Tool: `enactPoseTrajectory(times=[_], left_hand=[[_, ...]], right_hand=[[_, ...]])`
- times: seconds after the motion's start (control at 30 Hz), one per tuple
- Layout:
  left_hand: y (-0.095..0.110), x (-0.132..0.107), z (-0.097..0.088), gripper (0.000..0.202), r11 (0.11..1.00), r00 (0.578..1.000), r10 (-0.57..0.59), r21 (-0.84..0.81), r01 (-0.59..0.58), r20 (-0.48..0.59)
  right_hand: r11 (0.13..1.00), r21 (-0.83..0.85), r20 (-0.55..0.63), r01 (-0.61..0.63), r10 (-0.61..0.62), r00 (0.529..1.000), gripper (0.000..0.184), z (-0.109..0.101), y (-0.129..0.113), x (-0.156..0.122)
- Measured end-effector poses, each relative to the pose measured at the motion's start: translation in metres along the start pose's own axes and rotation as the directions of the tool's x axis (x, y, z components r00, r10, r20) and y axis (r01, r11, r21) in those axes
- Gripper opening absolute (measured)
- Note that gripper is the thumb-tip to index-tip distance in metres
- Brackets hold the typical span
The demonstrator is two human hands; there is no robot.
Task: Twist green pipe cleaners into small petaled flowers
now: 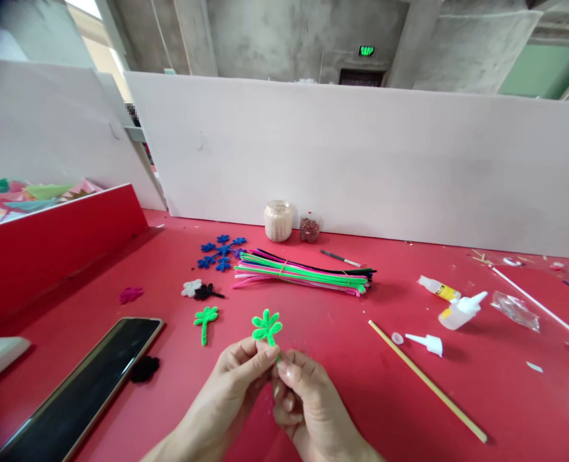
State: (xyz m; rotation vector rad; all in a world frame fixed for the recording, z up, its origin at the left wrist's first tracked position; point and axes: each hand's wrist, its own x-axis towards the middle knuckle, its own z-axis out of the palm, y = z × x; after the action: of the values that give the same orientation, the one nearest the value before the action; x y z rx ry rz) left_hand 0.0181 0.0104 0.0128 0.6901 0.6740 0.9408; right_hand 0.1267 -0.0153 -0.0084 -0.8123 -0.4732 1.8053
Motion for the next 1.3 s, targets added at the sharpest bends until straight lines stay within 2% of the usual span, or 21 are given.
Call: enactPoseTrajectory(times=[0.07,0.13,0.23,0.3,0.43,0.47,0.5,0.53,0.57,0.67,0.7,0.77,1.1,1.3], left_hand=[[-0.0018,0.0004,-0.0015,0.021,1.000,0.997,0.020,-0.012,-0.021,-0.071],[-0.0038,0.0010,-0.0031,0.018,0.999,0.990,0.037,-0.016,-0.040,-0.134],[-0.0065,0.0010,-0.0043,0.018,0.999,0.986,0.042,0.002,-0.043,-0.162],[-0.0078,0.0003,-0.0041,0.019,0.999,0.987,0.043,0.012,-0.042,-0.153],[-0.0084,-0.0004,-0.0036,0.019,0.999,0.987,0.048,0.009,-0.047,-0.154],[-0.0081,0.0000,-0.0038,0.018,0.999,0.986,0.052,0.011,-0.050,-0.158],[-0.0078,0.0005,-0.0042,0.017,0.998,0.984,0.056,0.014,-0.054,-0.167],[-0.0074,0.0011,-0.0045,0.017,0.998,0.982,0.059,0.015,-0.057,-0.178],[-0.0068,0.0016,-0.0048,0.017,0.998,0.980,0.059,0.014,-0.057,-0.189],[-0.0051,0.0021,-0.0049,0.016,0.999,0.977,0.048,-0.001,-0.049,-0.207],[-0.0045,0.0018,-0.0046,0.016,0.999,0.978,0.043,-0.005,-0.045,-0.205],[-0.0037,0.0009,-0.0038,0.017,0.999,0.979,0.040,-0.007,-0.043,-0.199],[0.0010,0.0002,-0.0038,0.016,0.999,0.992,0.028,-0.022,-0.031,-0.120],[0.0011,-0.0015,-0.0012,0.018,1.000,0.995,0.024,-0.014,-0.025,-0.099]], right_hand=[[0.982,-0.154,0.007,0.112,-0.112,0.994,0.030,-0.0009,0.0016,0.0006],[0.889,-0.400,0.010,0.224,-0.240,0.971,0.030,-0.0012,0.0012,0.0006],[0.578,-0.764,0.028,0.287,-0.415,0.909,0.025,0.0000,-0.0024,-0.0013],[0.350,-0.889,0.085,0.295,-0.506,0.858,0.022,0.0004,-0.0045,-0.0026],[-0.076,-0.926,0.332,0.369,-0.627,0.705,0.017,-0.0036,-0.0047,-0.0025],[-0.140,-0.914,0.379,0.381,-0.630,0.678,0.016,-0.0050,-0.0043,-0.0021],[-0.164,-0.907,0.399,0.388,-0.625,0.670,0.015,-0.0061,-0.0039,-0.0018],[-0.146,-0.910,0.390,0.389,-0.619,0.682,0.014,-0.0068,-0.0036,-0.0017],[-0.092,-0.919,0.356,0.383,-0.608,0.710,0.014,-0.0070,-0.0036,-0.0018],[0.152,-0.922,0.223,0.356,-0.543,0.809,0.015,-0.0049,-0.0040,-0.0034],[0.217,-0.911,0.196,0.352,-0.522,0.830,0.015,-0.0039,-0.0042,-0.0041],[0.291,-0.892,0.165,0.346,-0.502,0.849,0.017,-0.0022,-0.0045,-0.0051],[0.451,-0.820,0.127,0.353,-0.459,0.880,0.018,-0.0037,-0.0034,-0.0051],[0.421,-0.844,0.117,0.333,-0.461,0.880,0.018,-0.0034,-0.0043,-0.0053]])
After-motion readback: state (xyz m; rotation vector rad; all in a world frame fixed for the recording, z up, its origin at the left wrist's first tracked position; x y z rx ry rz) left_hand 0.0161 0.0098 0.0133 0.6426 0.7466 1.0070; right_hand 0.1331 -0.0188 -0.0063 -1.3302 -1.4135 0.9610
